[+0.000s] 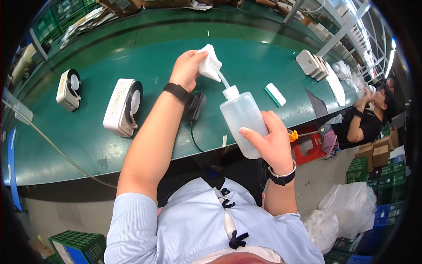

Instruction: The person picks up a timer, blows air onto it with a nozzle, and wipes it with a cloth before setting it aside. They then repeat this cleaning process with a second timer.

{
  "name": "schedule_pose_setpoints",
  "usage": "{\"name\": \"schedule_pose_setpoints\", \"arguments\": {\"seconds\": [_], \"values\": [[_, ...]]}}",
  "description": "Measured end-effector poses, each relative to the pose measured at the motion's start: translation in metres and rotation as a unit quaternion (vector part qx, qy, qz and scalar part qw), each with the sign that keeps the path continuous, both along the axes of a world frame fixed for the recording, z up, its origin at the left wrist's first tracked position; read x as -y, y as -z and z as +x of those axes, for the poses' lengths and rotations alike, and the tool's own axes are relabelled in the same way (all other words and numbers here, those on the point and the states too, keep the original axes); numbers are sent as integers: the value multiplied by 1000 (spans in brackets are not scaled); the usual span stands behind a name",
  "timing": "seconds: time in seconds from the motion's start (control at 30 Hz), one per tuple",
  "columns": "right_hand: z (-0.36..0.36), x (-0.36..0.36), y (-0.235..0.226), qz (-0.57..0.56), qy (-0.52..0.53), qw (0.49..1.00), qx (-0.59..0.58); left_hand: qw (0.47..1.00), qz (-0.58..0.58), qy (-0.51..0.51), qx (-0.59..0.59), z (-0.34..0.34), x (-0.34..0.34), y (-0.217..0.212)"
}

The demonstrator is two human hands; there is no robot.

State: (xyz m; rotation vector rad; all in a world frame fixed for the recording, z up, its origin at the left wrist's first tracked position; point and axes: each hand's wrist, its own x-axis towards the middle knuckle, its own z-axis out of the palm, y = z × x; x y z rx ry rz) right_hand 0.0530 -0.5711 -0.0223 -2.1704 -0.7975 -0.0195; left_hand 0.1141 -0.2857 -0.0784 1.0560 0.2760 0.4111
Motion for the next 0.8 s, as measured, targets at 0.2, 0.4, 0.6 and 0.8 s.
{"name": "schedule_pose_setpoints", "arguments": {"seconds": [0.2, 0.4, 0.6, 0.8], "values": [[-1, -5, 0, 0, 11, 1000, 4, 1000, 16, 6, -12, 1, -2, 1], [-2, -2, -1, -5, -13, 1000, -8, 1000, 21, 3, -12, 0, -2, 2], [-3, -5, 1, -5, -25, 999, -21, 1000, -2, 5, 8, 0, -6, 8], [37, -8, 3, 94, -14, 993, -74, 1000, -11, -27, 11, -3, -1, -2]]}}
